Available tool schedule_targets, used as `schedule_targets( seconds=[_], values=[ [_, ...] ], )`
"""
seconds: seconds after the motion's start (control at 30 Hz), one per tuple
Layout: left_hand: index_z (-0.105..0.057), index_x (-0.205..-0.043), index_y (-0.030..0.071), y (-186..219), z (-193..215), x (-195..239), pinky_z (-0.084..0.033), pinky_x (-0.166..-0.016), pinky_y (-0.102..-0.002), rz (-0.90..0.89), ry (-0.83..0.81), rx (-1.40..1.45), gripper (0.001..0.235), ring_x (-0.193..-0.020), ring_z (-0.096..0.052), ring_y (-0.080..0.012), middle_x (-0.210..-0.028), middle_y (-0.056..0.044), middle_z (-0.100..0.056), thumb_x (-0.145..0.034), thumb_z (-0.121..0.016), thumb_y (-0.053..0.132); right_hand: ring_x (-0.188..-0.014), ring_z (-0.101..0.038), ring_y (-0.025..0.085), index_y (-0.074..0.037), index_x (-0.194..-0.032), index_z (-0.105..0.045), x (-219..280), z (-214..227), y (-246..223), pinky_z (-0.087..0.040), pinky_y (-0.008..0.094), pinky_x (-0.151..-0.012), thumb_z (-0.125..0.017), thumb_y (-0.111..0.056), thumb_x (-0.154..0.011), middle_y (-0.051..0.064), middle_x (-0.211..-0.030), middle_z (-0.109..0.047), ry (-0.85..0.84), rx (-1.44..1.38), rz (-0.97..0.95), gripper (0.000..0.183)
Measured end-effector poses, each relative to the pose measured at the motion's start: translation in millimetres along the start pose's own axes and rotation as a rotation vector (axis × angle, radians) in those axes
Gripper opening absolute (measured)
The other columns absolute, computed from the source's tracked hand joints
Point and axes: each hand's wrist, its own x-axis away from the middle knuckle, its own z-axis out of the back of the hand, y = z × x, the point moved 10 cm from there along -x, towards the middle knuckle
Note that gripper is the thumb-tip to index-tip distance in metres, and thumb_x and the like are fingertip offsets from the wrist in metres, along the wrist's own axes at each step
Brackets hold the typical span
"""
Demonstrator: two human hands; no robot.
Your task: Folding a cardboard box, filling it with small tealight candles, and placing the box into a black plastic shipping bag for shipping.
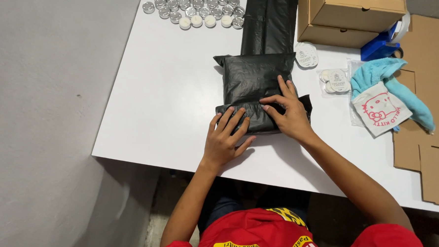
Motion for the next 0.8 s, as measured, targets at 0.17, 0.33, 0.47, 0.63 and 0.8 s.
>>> schedule_targets(
  seconds=[0.17,0.33,0.47,0.63,0.8],
  values=[
    [-0.067,-0.124,0.023,-0.6,-0.2,-0.6,-0.036,-0.113,-0.047,0.002,-0.006,0.011,0.045,-0.136,-0.054,-0.0259,-0.139,-0.003,-0.064,-0.094,-0.062,0.056,-0.153,-0.018,0.048,-0.016,-0.118,-0.076,-2.3,-2.2,9.8,-0.022,0.061,-0.122,-0.073,-0.015,-0.095,0.02,-0.166,-0.033,0.047,0.063,0.027,0.024],
    [-0.066,-0.125,0.023,-0.2,2.0,-0.3,-0.036,-0.113,-0.046,-0.001,0.001,0.002,0.046,-0.136,-0.054,-0.0253,-0.138,-0.003,-0.064,-0.094,-0.063,0.056,-0.151,-0.025,0.046,-0.005,-0.136,-0.055,-4.0,0.2,21.9,-0.013,0.063,-0.122,-0.076,-0.027,-0.094,0.027,-0.164,-0.033,0.101,0.117,0.014,0.051],
    [-0.066,-0.125,0.023,-0.7,2.3,0.4,-0.036,-0.113,-0.047,-0.002,0.017,0.001,0.046,-0.136,-0.054,-0.0251,-0.139,-0.003,-0.064,-0.095,-0.062,0.057,-0.15,-0.026,0.049,-0.008,-0.137,-0.048,3.0,1.2,4.6,-0.01,0.067,-0.121,-0.075,-0.027,-0.095,0.028,-0.163,-0.032,0.117,0.134,0.051,0.053],
    [-0.066,-0.128,0.023,-1.6,-2.2,4.3,-0.036,-0.114,-0.048,-0.004,0.006,0.014,0.047,-0.137,-0.053,-0.0262,-0.14,-0.004,-0.063,-0.095,-0.061,0.056,-0.154,-0.028,0.038,-0.017,-0.116,-0.07,14.4,-9.6,-9.7,-0.012,0.061,-0.123,-0.065,-0.019,-0.103,0.015,-0.167,-0.037,0.163,0.442,0.26,0.014],
    [-0.064,-0.131,0.023,-1.2,-2.2,5.9,-0.034,-0.116,-0.049,-0.023,-0.012,-0.01,0.049,-0.139,-0.052,-0.0257,-0.143,-0.003,-0.062,-0.093,-0.064,0.054,-0.153,-0.034,0.033,-0.022,-0.122,-0.074,23.4,-6.5,-12.4,-0.018,0.053,-0.125,-0.058,-0.031,-0.106,0.008,-0.161,-0.048,0.181,0.54,0.365,0.024]
  ],
)
